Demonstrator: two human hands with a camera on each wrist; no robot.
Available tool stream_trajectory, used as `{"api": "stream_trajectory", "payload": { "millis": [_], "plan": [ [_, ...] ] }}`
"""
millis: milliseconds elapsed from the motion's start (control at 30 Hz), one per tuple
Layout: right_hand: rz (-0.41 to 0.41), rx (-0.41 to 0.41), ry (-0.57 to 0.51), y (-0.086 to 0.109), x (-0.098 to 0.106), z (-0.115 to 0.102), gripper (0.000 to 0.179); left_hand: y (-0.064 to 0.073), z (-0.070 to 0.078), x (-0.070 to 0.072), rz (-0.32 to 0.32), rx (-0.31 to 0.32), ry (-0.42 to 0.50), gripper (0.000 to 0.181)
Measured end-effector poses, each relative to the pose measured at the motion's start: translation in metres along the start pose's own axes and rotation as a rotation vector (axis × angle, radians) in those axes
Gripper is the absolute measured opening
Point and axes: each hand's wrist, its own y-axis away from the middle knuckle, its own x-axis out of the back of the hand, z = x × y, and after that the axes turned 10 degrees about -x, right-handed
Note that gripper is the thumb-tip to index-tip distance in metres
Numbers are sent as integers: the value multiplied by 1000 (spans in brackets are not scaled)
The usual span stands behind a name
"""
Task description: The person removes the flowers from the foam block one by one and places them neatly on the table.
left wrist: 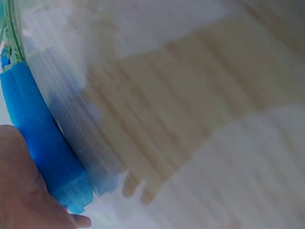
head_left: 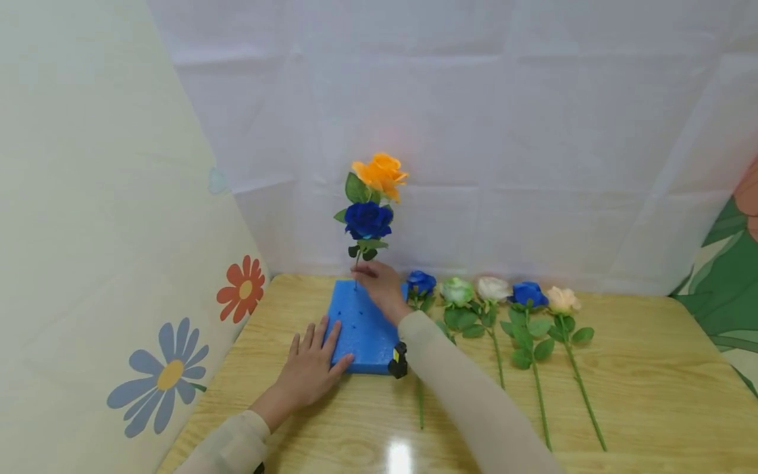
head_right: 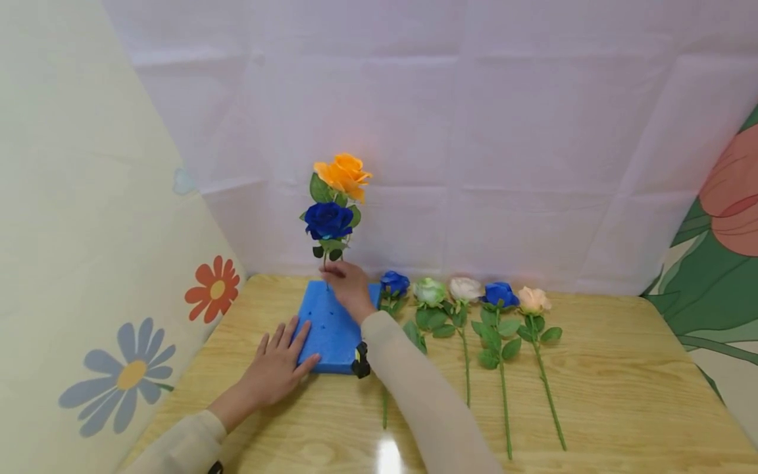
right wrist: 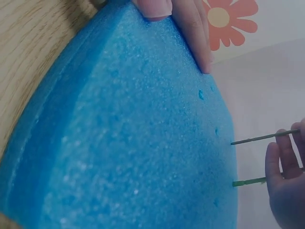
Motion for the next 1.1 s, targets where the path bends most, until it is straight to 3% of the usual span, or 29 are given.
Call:
{"api": "stream_trajectory", "payload": {
  "millis": [300,500,767,1100],
  "plan": [
    [-9,39,-33,2,9,-7,22,-1,1,1,6,-10,9,84],
    [-55,74,-111,7,19,-13,22,-1,1,2,11,-9,15,83],
    [-105,130,-87,17,37,-9,26,-2,-1,-1,16,-20,9,85],
    [-61,186,-70,32,58,1,28,-2,0,-1,19,-15,11,84]
  ]
}}
